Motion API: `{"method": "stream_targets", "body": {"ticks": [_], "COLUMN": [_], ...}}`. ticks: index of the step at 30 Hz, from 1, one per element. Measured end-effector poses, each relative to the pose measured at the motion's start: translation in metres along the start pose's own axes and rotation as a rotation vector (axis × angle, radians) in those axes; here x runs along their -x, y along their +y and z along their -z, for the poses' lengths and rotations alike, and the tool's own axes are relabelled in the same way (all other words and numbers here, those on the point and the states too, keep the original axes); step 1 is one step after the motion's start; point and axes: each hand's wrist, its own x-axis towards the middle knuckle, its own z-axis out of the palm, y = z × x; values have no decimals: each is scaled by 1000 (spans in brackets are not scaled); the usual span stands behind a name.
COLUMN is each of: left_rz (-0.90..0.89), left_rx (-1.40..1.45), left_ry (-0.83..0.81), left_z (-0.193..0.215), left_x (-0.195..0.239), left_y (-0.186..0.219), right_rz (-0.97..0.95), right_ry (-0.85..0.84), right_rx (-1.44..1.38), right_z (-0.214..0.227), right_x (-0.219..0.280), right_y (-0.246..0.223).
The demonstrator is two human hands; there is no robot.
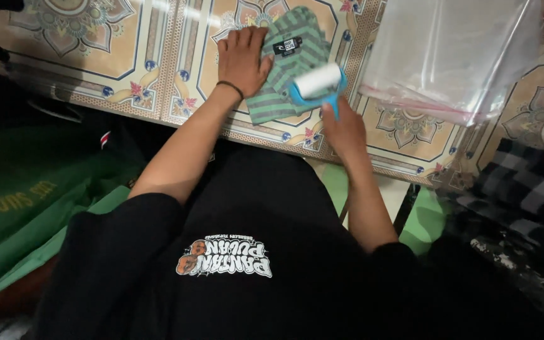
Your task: The person folds a green striped shirt on a patterned table, uses a lint roller to remove lint, then places the folded shirt into a clear plastic bag and presses out air. The shirt remains in the bag on the table at the end.
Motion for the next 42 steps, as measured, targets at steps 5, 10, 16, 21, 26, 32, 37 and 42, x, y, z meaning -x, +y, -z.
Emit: {"method": "stream_targets", "body": {"ticks": [5,10,16,21,26,32,37,42], "left_rz": [74,116,546,629,233,251,105,-68], "left_rx": [181,392,1005,994,532,215,354,606], "left_ry": [-65,-119,-392,-441,-414,-530,-602,-656], "left_z": [1,0,38,60,20,16,21,55], "left_x": [-11,-27,-39,-34,-30,-37,-46,-54], "left_y": [-4,-38,-45,-33,-30,1,17,60], "right_rz": [34,136,464,283,192,-126,-169,-513], "right_ry": [50,-32,204,20,-150,-92,513,1151], "right_rx": [117,327,321,341,355,56,-528,-1159], "right_z": [-6,-38,-83,-67,-22,25,-44,-53], "right_x": [12,-19,-73,-51,6,27,-9,-4], "right_y": [55,21,-42,-77,-12,74,225,217]}}
